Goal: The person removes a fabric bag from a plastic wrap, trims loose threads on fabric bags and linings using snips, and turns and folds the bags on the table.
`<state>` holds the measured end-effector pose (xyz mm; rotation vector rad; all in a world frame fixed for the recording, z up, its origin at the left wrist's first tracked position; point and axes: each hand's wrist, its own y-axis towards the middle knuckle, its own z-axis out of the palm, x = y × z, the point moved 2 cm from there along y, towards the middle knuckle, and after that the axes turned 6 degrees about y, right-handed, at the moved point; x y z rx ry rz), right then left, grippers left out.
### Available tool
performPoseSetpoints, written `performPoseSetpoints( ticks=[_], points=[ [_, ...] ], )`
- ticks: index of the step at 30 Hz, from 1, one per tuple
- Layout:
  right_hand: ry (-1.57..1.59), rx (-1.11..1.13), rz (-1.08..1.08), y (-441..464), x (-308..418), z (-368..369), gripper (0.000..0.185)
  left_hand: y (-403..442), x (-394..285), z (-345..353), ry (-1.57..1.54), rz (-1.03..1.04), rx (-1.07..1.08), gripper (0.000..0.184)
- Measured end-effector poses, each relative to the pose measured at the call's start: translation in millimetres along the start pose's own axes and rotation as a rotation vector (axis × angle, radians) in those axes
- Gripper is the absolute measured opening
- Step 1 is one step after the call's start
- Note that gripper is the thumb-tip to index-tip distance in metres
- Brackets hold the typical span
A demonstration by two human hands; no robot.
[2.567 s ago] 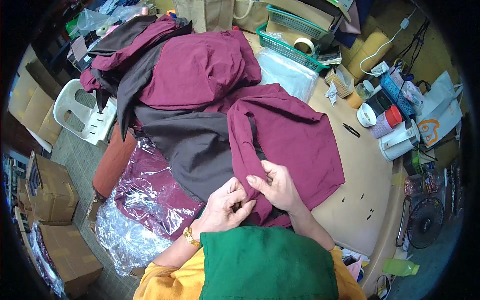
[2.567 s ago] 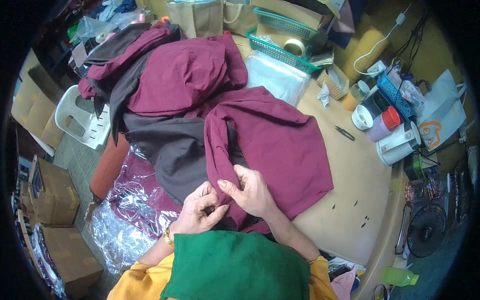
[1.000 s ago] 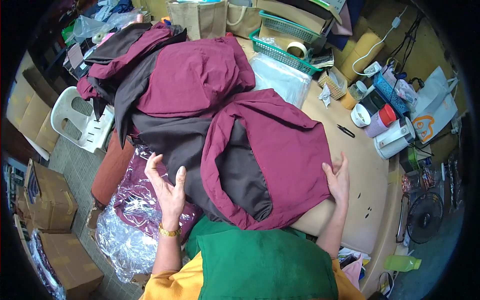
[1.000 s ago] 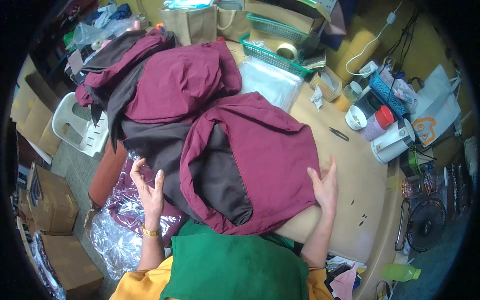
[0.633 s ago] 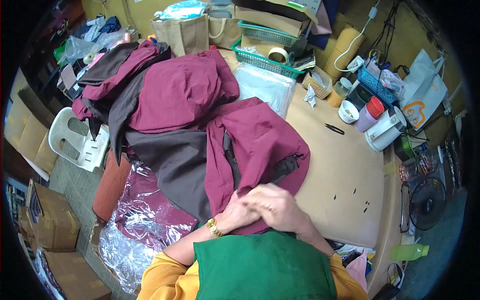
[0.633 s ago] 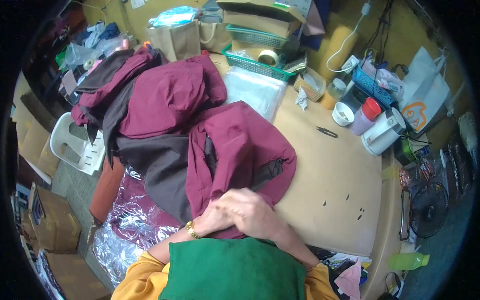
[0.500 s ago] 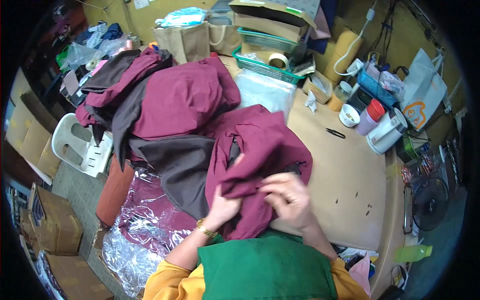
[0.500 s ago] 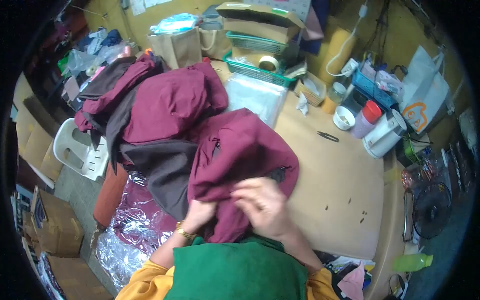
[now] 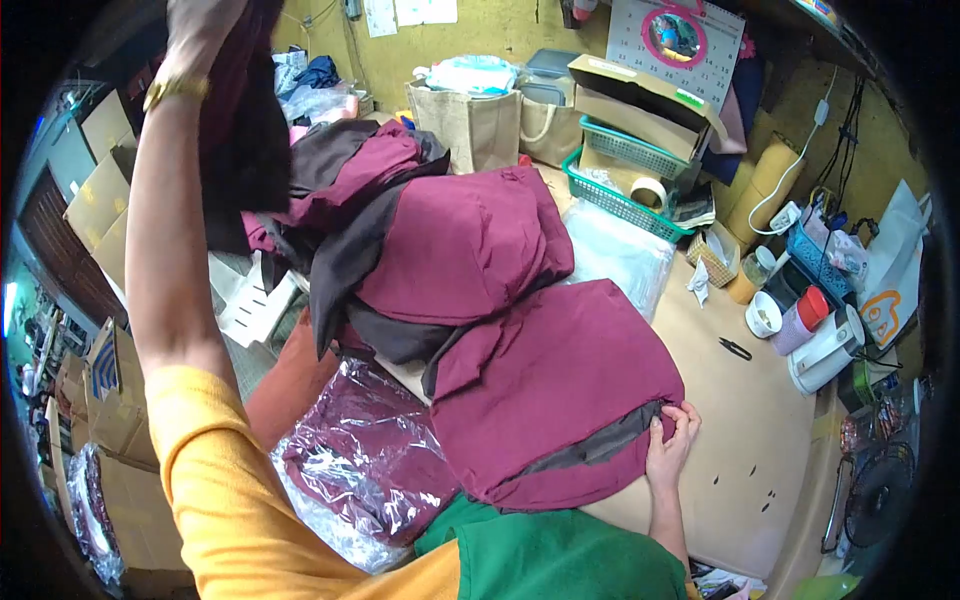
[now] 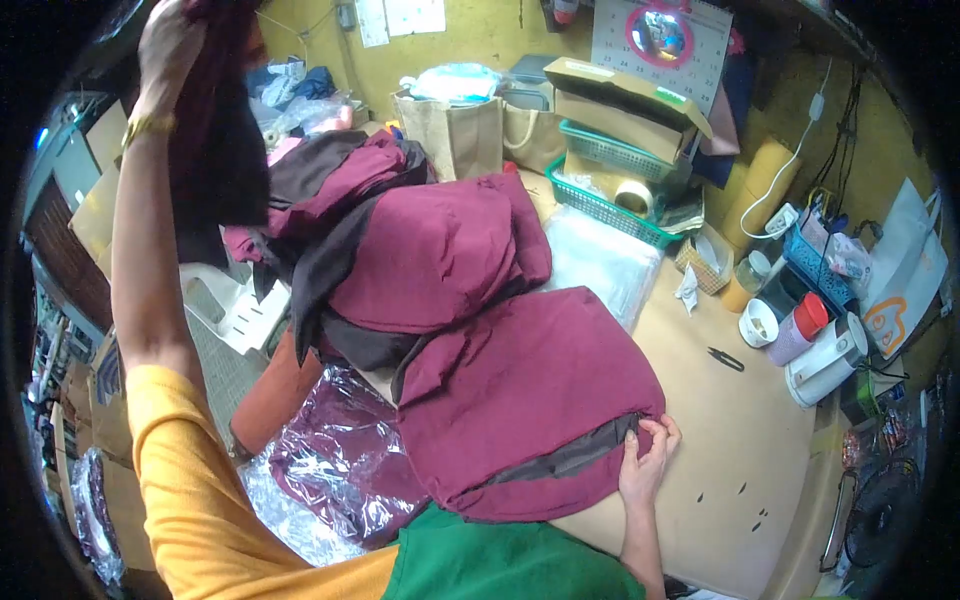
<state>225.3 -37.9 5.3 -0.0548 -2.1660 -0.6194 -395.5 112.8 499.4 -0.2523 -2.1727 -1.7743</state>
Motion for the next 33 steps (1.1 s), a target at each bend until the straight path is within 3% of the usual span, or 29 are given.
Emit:
performPoseSetpoints(
  ticks=[3, 7, 8, 9, 10, 14, 16, 18, 19, 20, 21, 22, 23, 24, 26, 27, 29, 30, 31, 32, 33],
  points=[
    [-0.031, -0.021, -0.009, 0, -1, 1, 0.028, 16, -34, 58, -0.005, 0.193, 0.101, 0.029],
    [-0.011, -0.047, 0.035, 0, 4, 2, 0.031, -62, -57, 166, 0.024, 0.312, 0.226, 0.031],
    [0.007, -0.035, 0.038, 1, 3, 1, 0.031, -97, -62, 193, -0.087, 0.289, 0.299, 0.037],
    [-0.002, -0.041, 0.035, 1, 1, 0, 0.031, -135, -85, 198, -0.031, 0.169, 0.482, 0.043],
    [-0.038, -0.041, 0.028, 0, 0, 1, 0.032, -160, -111, 192, 0.107, 0.016, 0.816, 0.049],
    [-0.071, -0.055, 0.011, 0, -4, 4, 0.027, -267, -133, 222, -0.045, -0.557, 1.426, 0.085],
    [-0.049, -0.028, 0.032, 2, -10, -1, 0.022, -284, -134, 222, -0.150, -0.627, 1.401, 0.089],
    [-0.025, 0.004, 0.047, 6, -8, -3, 0.016, -275, -135, 217, 0.051, -0.552, 1.116, 0.084],
    [0.115, -0.066, 0.102, 8, -5, -6, 0.012, -269, -142, 211, 0.103, -0.443, 0.773, 0.075],
    [0.253, -0.138, 0.155, 9, -4, -10, 0.009, -240, -162, 179, -0.043, -0.348, 0.437, 0.057],
    [0.294, -0.174, -0.019, 12, -9, -10, 0.015, -218, -187, 151, -0.397, -0.190, 0.191, 0.046],
    [0.301, -0.175, -0.024, 17, 1, -9, 0.015, -204, -234, 103, -0.606, -0.168, 0.126, 0.039],
    [0.563, -0.131, 0.077, 20, 20, -9, 0.015, -196, -280, 49, -0.868, -0.227, 0.407, 0.041],
    [0.821, -0.083, 0.183, 21, 43, -7, 0.015, -192, -325, -6, -1.142, -0.188, 0.633, 0.065],
    [0.924, -0.023, 0.137, 25, 96, -2, 0.014, -223, -400, -87, -1.530, -0.023, 0.847, 0.115],
    [0.869, 0.155, 0.003, 27, 124, 2, 0.013, -250, -438, -109, -1.690, -0.124, 0.837, 0.119],
    [0.838, 0.389, -0.169, 21, 171, 12, 0.011, -302, -484, -117, -1.915, -0.604, 1.021, 0.098],
    [0.871, 0.442, -0.216, 18, 184, 16, 0.010, -292, -475, -109, -2.023, -0.679, 1.073, 0.062],
    [0.747, 0.384, -0.408, 19, 179, 16, 0.008, -288, -459, -111, -2.072, -0.886, 1.410, 0.033],
    [0.746, 0.391, -0.408, 19, 171, 14, 0.008, -281, -432, -101, -1.991, -0.720, 1.482, 0.021],
    [0.813, 0.300, -0.250, 17, 159, 10, 0.006, -273, -406, -92, -1.906, -0.545, 1.538, 0.010]
  ],
)
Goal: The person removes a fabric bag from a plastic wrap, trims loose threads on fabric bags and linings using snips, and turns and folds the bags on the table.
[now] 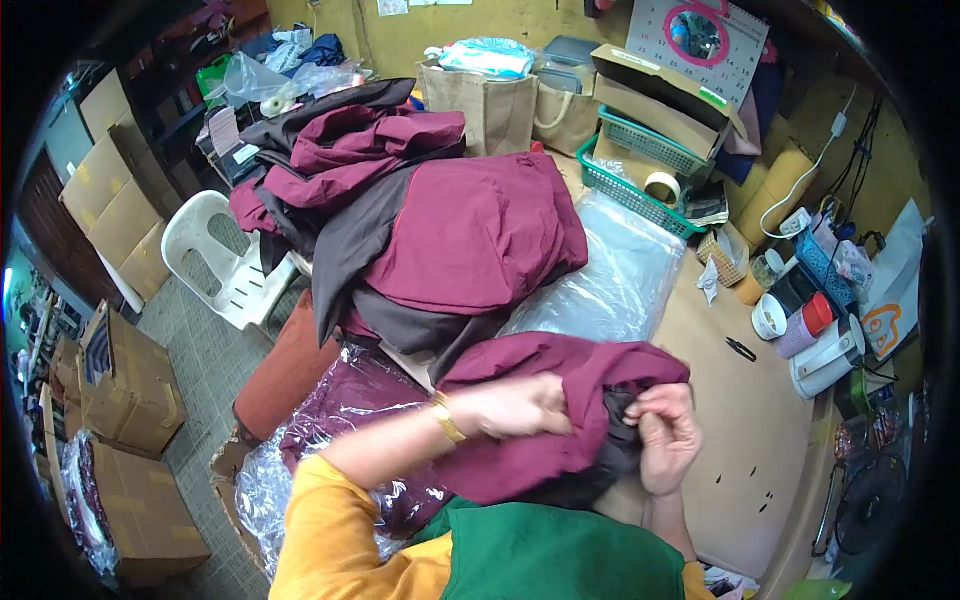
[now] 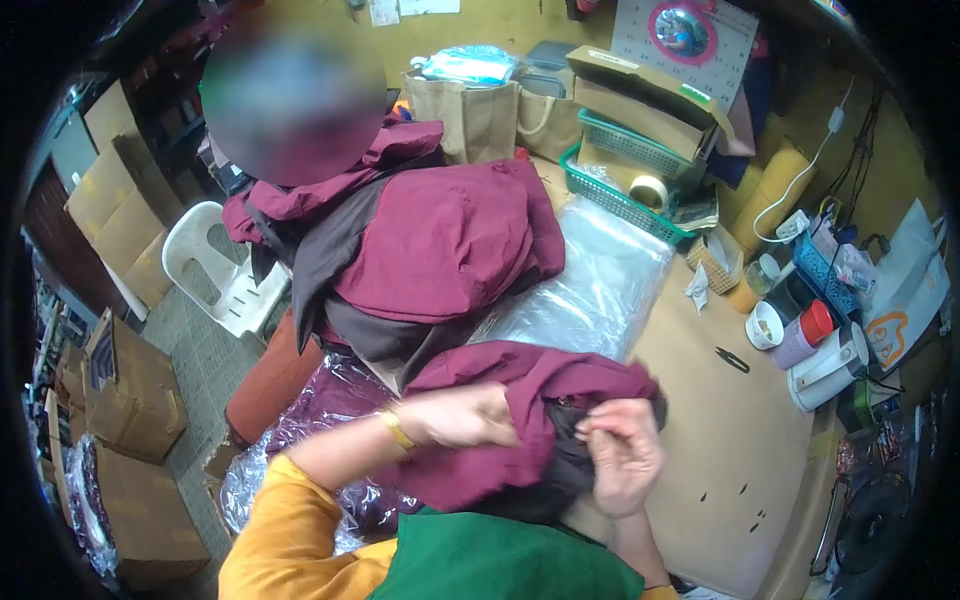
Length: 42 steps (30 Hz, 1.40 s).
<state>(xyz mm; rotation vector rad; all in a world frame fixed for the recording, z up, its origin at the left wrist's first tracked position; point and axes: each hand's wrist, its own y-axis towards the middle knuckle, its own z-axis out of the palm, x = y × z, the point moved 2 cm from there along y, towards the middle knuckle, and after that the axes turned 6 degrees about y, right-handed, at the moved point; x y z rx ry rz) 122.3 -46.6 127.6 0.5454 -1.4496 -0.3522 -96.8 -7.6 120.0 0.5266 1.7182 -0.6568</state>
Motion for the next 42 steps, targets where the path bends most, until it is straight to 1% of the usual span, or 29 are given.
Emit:
performPoseSetpoints(
  ticks=[1, 2, 3, 4, 5, 7, 8, 9, 12, 13, 15, 16, 18, 20, 21, 22, 23, 24, 25, 27, 29, 31, 33, 35, 37, 39, 41, 42],
  points=[
    [0.065, -0.148, 0.090, -5, -7, -13, 0.005, -11, -9, -26, 0.145, -0.005, 0.059, 0.005],
    [-0.015, -0.182, 0.061, -7, -21, -28, 0.004, -25, -30, -59, 0.201, 0.127, -0.038, 0.014],
    [-0.064, -0.221, 0.151, -14, -38, -45, 0.004, -38, -60, -92, 0.171, 0.061, -0.138, 0.029],
    [-0.134, -0.248, 0.249, -25, -61, -63, 0.003, -45, -80, -135, 0.417, 0.148, -0.292, 0.032],
    [-0.202, -0.273, 0.346, -37, -81, -73, 0.004, -54, -104, -177, 0.561, 0.108, -0.495, 0.034],
    [-0.126, -0.359, 0.559, -69, -111, -79, 0.004, -68, -155, -245, 0.832, 0.150, -0.810, 0.033],
    [-0.255, -0.332, 0.452, -77, -115, -75, 0.007, -77, -181, -274, 0.979, 0.190, -0.948, 0.033],
    [-0.254, -0.329, 0.453, -74, -115, -70, 0.007, -84, -205, -297, 1.120, 0.227, -1.072, 0.032],
    [-0.546, -0.114, 0.410, -65, -104, -53, 0.010, -93, -269, -335, 1.484, 0.343, -1.358, 0.031],
    [-0.547, -0.118, 0.408, -63, -103, -52, 0.010, -93, -284, -339, 1.587, 0.379, -1.446, 0.031],
    [-0.574, -0.118, 0.427, -61, -104, -51, 0.011, -82, -297, -349, 1.743, 0.396, -1.556, 0.030],
    [-0.576, -0.119, 0.426, -59, -104, -50, 0.011, -71, -295, -358, 1.809, 0.365, -1.579, 0.030],
    [-0.536, -0.137, 0.424, -60, -105, -50, 0.010, -41, -258, -383, 1.888, 0.194, -1.559, 0.030],
    [-0.541, -0.136, 0.423, -59, -104, -49, 0.010, -2, -180, -419, 1.865, -0.160, -1.386, 0.029],
    [-0.545, -0.132, 0.419, -58, -103, -48, 0.010, 15, -121, -454, 1.802, -0.314, -1.274, 0.036],
    [-0.548, -0.136, 0.421, -59, -102, -48, 0.010, 25, -80, -433, 1.711, -0.523, -1.126, 0.048],
    [-0.551, -0.129, 0.429, -58, -101, -47, 0.007, 35, -31, -439, 1.513, -0.670, -1.050, 0.057],
    [-0.554, -0.124, 0.433, -57, -100, -48, 0.005, 39, 5, -434, 1.280, -0.774, -1.072, 0.061],
    [-0.558, -0.129, 0.431, -56, -100, -49, 0.005, 39, 34, -427, 1.043, -0.869, -1.082, 0.066],
    [-0.521, -0.133, 0.473, -57, -102, -50, 0.006, 38, 62, -423, 0.966, -0.904, -1.067, 0.068],
    [-0.518, -0.132, 0.467, -59, -105, -50, 0.006, 35, 69, -436, 0.998, -0.822, -1.137, 0.067],
    [-0.522, -0.124, 0.469, -59, -106, -52, 0.006, 37, 38, -421, 1.047, -0.724, -1.339, 0.065],
    [-0.515, -0.127, 0.465, -59, -106, -53, 0.009, 36, 0, -388, 1.323, -0.414, -1.436, 0.073],
    [-0.504, -0.127, 0.469, -63, -112, -57, 0.009, 29, -21, -316, 1.227, -0.060, -1.078, 0.088],
    [-0.491, -0.136, 0.469, -64, -112, -55, 0.009, 8, -38, -198, 1.223, 0.015, -0.494, 0.097],
    [-0.513, -0.131, 0.433, -58, -105, -52, 0.009, -1, -22, -132, 1.319, -0.130, -0.379, 0.089],
    [-0.547, -0.113, 0.403, -57, -105, -53, 0.009, -1, 1, -120, 1.362, -0.101, -0.520, 0.084],
    [-0.574, -0.091, 0.377, -58, -104, -52, 0.009, -2, 11, -124, 1.298, -0.029, -0.601, 0.081]
  ],
)
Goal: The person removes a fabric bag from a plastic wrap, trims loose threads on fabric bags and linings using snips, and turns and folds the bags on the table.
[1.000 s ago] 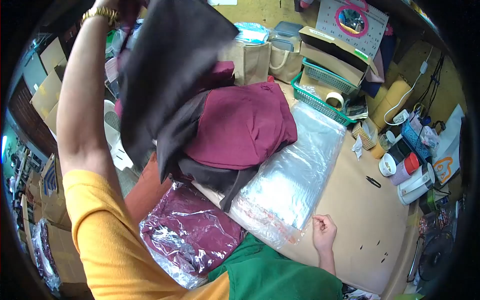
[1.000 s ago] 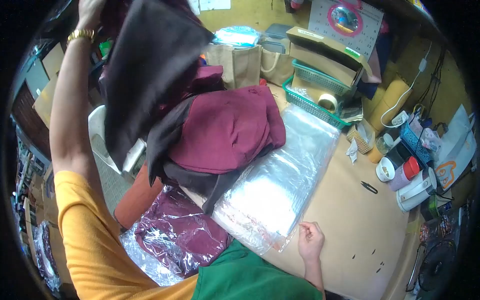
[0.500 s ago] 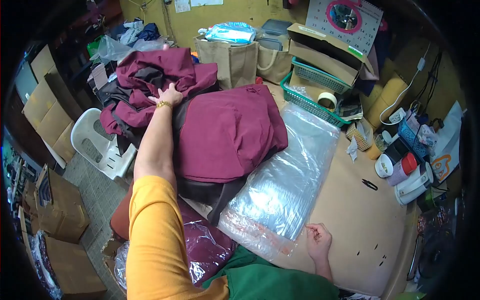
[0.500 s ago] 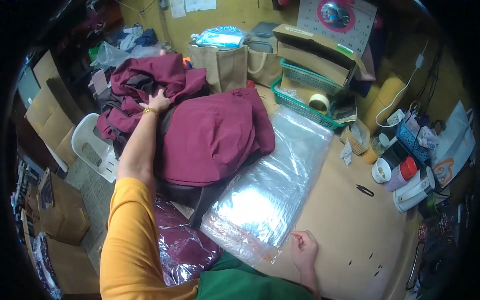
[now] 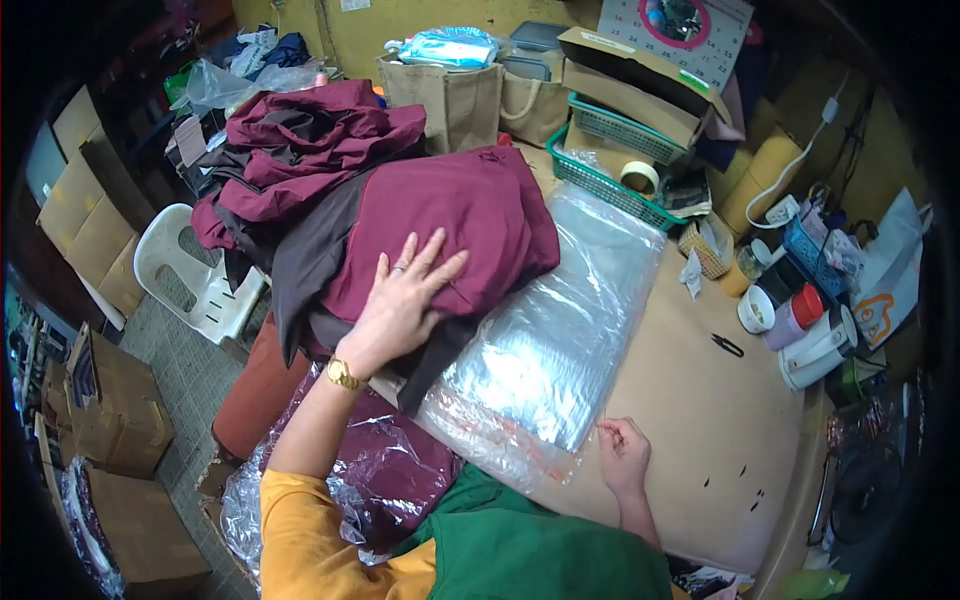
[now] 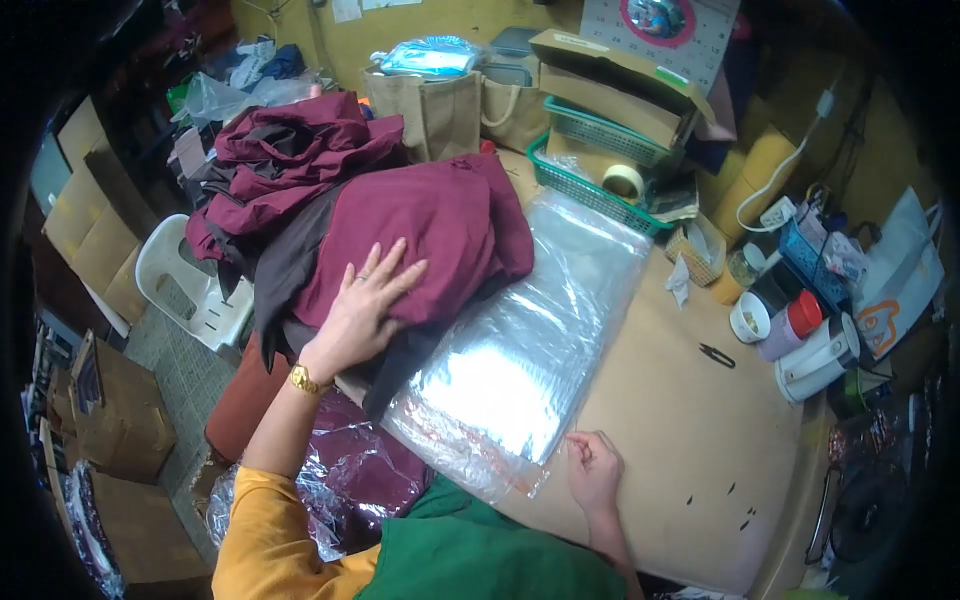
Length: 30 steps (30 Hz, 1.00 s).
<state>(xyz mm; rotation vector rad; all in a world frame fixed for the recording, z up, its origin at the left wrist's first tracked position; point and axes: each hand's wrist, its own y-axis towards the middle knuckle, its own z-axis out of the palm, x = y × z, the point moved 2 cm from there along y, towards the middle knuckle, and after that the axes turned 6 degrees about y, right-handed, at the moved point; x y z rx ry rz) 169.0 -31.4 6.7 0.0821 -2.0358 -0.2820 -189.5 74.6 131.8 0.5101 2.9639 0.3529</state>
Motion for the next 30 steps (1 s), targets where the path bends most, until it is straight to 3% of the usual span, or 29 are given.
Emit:
performPoseSetpoints(
  ticks=[1, 3, 4, 6, 7, 9, 10, 12, 13, 15, 16, 18, 19, 21, 22, 23, 24, 25, 27, 29, 30],
  points=[
    [0.000, -0.007, 0.007, -1, 1, -1, 0.009, -2, 6, 4, 0.004, 0.013, -0.059, 0.071],
    [-0.031, 0.018, 0.036, -1, 5, -2, 0.008, 2, 36, 13, -0.389, -0.032, -0.228, 0.033],
    [-0.033, 0.012, 0.046, -2, 7, -3, 0.008, 12, 61, -1, -0.423, -0.222, -0.051, 0.025],
    [-0.107, 0.055, -0.011, -2, 9, -4, 0.006, 18, 54, -45, -0.642, -0.407, -0.153, 0.039],
    [-0.106, 0.040, -0.004, -4, 5, -6, 0.006, 18, 35, -73, -0.831, -0.395, -0.436, 0.046],
    [0.478, -0.085, 0.080, -4, 0, -11, 0.011, 28, 10, -102, -0.798, -0.125, -0.493, 0.047],
    [0.474, -0.097, 0.084, -5, 8, -20, 0.011, 23, -11, -111, -0.682, -0.224, -0.335, 0.043],
    [0.163, -0.302, -0.407, -11, 76, -53, 0.012, 4, -77, -98, -0.258, 0.095, -0.414, 0.034],
    [0.161, -0.310, -0.400, -17, 96, -66, 0.012, -2, -113, -87, -0.282, 0.160, -0.415, 0.035],
    [0.018, -0.470, -0.663, -31, 129, -86, 0.013, -18, -169, -43, -0.204, 0.325, -0.275, 0.043],
    [0.014, -0.477, -0.656, -30, 132, -88, 0.013, -31, -198, -21, -0.294, 0.366, -0.178, 0.047],
    [-0.077, -0.283, -0.661, -25, 137, -86, 0.016, -62, -250, 24, -0.425, 0.476, -0.011, 0.052],
    [0.018, -0.113, -0.475, -19, 130, -79, 0.022, -77, -267, 43, -0.464, 0.548, 0.057, 0.055],
    [-0.136, 0.105, -0.378, -3, 94, -62, 0.040, -95, -277, 62, -0.624, 0.699, 0.153, 0.062],
    [-0.203, 0.239, -0.232, -3, 63, -55, 0.050, -90, -273, 57, -0.561, 0.706, 0.203, 0.065],
    [-0.266, 0.371, -0.083, -6, 27, -50, 0.059, -89, -264, 51, -0.396, 0.651, 0.187, 0.063],
    [-0.423, 0.455, -0.074, -13, -8, -50, 0.068, -89, -253, 49, -0.296, 0.556, 0.139, 0.062],
    [-0.423, 0.453, -0.071, -19, -12, -60, 0.068, -91, -238, 47, -0.194, 0.461, 0.092, 0.061],
    [-0.800, 0.408, -0.079, -22, -13, -78, 0.068, -105, -202, 51, -0.040, 0.293, 0.122, 0.061],
    [-0.789, 0.411, -0.048, -22, -19, -99, 0.069, -124, -162, 57, -0.203, 0.245, 0.217, 0.048],
    [-0.770, 0.519, -0.042, -20, -15, -108, 0.070, -127, -145, 48, -0.388, 0.179, 0.237, 0.040]
  ],
)
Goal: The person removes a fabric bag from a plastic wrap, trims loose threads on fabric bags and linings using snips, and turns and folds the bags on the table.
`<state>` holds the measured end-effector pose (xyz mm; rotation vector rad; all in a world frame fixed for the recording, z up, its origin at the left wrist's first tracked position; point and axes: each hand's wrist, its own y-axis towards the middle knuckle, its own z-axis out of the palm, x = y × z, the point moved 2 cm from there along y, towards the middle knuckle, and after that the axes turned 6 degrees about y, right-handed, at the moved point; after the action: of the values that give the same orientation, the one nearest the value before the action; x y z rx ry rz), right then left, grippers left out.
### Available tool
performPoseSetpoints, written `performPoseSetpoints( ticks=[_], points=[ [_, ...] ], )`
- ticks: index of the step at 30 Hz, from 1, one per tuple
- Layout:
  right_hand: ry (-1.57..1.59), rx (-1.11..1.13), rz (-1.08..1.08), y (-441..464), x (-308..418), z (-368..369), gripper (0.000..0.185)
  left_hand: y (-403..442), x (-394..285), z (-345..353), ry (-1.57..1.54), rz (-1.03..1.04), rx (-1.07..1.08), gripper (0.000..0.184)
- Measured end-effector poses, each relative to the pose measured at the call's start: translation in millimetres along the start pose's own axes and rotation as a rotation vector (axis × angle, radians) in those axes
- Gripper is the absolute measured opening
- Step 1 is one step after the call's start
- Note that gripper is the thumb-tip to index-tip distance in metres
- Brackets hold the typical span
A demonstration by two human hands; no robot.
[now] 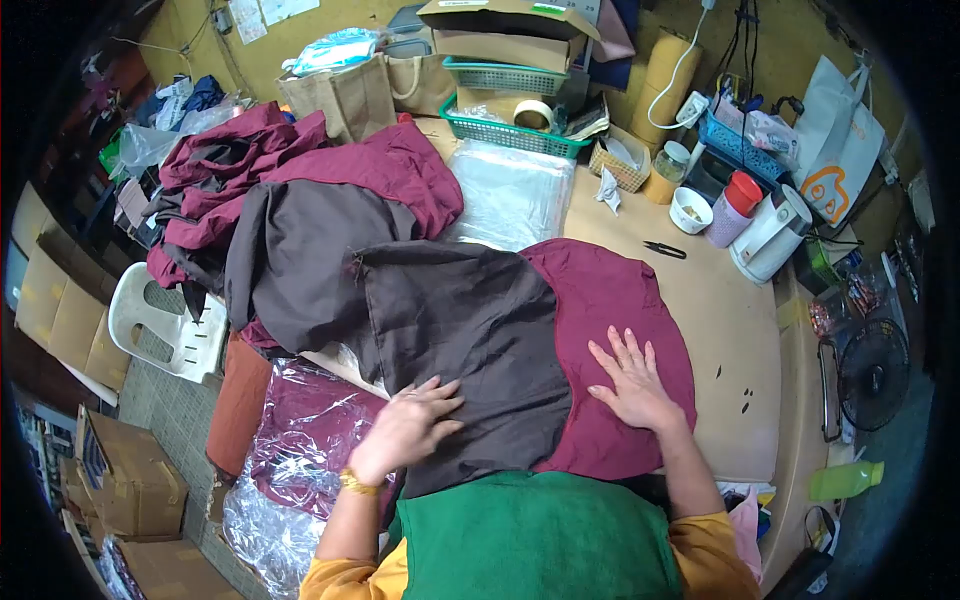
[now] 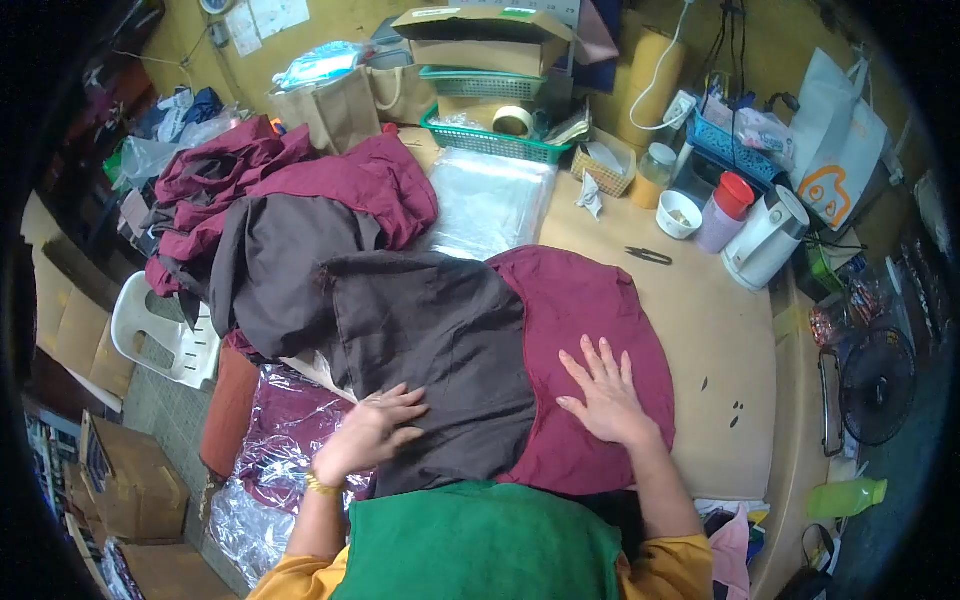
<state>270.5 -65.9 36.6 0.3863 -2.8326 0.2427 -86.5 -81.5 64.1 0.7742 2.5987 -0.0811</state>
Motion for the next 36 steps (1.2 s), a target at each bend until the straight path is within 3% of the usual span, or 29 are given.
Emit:
performPoseSetpoints(
  ticks=[1, 2, 3, 4, 5, 6, 8, 9, 10, 11, 14, 19, 22, 24, 25, 26, 27, 29, 30, 31, 32, 33, 35, 36],
  points=[
    [0.017, 0.101, -0.039, -4, -3, -12, 0.072, -8, 4, -13, -0.194, -0.048, -0.005, 0.032],
    [0.041, 0.167, -0.063, -4, -7, -30, 0.072, -13, 4, -24, -0.175, -0.225, -0.070, 0.027],
    [0.120, 0.138, -0.134, -3, -18, -45, 0.061, -18, 5, -32, -0.153, -0.402, -0.138, 0.023],
    [0.309, 0.170, -0.088, 11, -25, -70, 0.043, -21, 14, -29, -0.188, -0.416, -0.316, 0.021],
    [0.521, 0.020, 0.090, 22, -29, -91, 0.028, -20, 16, -33, -0.207, -0.418, -0.408, 0.020],
    [0.633, -0.205, 0.164, 39, -53, -95, 0.025, -18, 18, -36, -0.190, -0.420, -0.458, 0.022],
    [0.232, -0.614, 0.174, 76, -107, -97, 0.027, -8, 24, -37, -0.139, -0.365, -0.583, 0.026],
    [0.233, -0.611, 0.172, 92, -144, -72, 0.027, -2, 28, -35, -0.106, -0.308, -0.660, 0.029],
    [0.018, -0.707, 0.127, 115, -182, -46, 0.026, 6, 28, -36, -0.181, -0.378, -0.666, 0.032],
    [-0.196, -0.802, 0.078, 132, -196, -35, 0.025, 14, 34, -33, -0.104, -0.303, -0.753, 0.034],
    [-0.019, -0.654, 0.193, 129, -175, -33, 0.023, 34, 50, -29, -0.072, -0.385, -0.721, 0.044],
    [-0.042, -0.748, 0.125, 136, -187, -30, 0.018, 64, 63, -33, -0.252, -0.630, -0.550, 0.054],
    [-0.130, -0.696, 0.229, 141, -207, -26, 0.021, 75, 74, -24, -0.142, -0.522, -0.587, 0.052],
    [-0.251, -0.686, 0.183, 140, -227, -26, 0.018, 80, 72, -28, -0.207, -0.448, -0.602, 0.053],
    [-0.376, -0.686, 0.157, 142, -232, -29, 0.016, 85, 74, -21, -0.259, -0.387, -0.809, 0.052],
    [-0.368, -0.688, 0.144, 151, -233, -38, 0.016, 94, 77, -16, -0.440, -0.397, -0.870, 0.049],
    [0.341, -0.612, 0.352, 158, -235, -52, 0.019, 98, 78, -17, -0.624, -0.399, -0.924, 0.045],
    [1.022, -0.619, 0.385, 170, -214, -72, 0.024, 97, 75, -25, -0.746, -0.313, -0.871, 0.041],
    [0.986, -0.765, 0.230, 169, -154, -84, 0.027, 101, 67, -33, -0.873, -0.220, -0.807, 0.038],
    [1.096, -0.675, 0.334, 158, -94, -104, 0.026, 97, 52, -41, -0.865, -0.214, -0.673, 0.034],
    [1.125, -0.559, 0.069, 144, -43, -113, 0.031, 92, 29, -50, -0.896, -0.172, -0.636, 0.033],
    [1.052, -0.463, -0.023, 130, 3, -119, 0.028, 85, 7, -54, -0.926, -0.131, -0.598, 0.032],
    [0.913, -0.288, -0.220, 99, 96, -130, 0.041, 74, -18, -46, -0.911, -0.073, -0.535, 0.035],
    [1.222, -0.120, -0.304, 97, 113, -115, 0.052, 69, -26, -41, -0.918, -0.031, -0.537, 0.036]
  ],
)
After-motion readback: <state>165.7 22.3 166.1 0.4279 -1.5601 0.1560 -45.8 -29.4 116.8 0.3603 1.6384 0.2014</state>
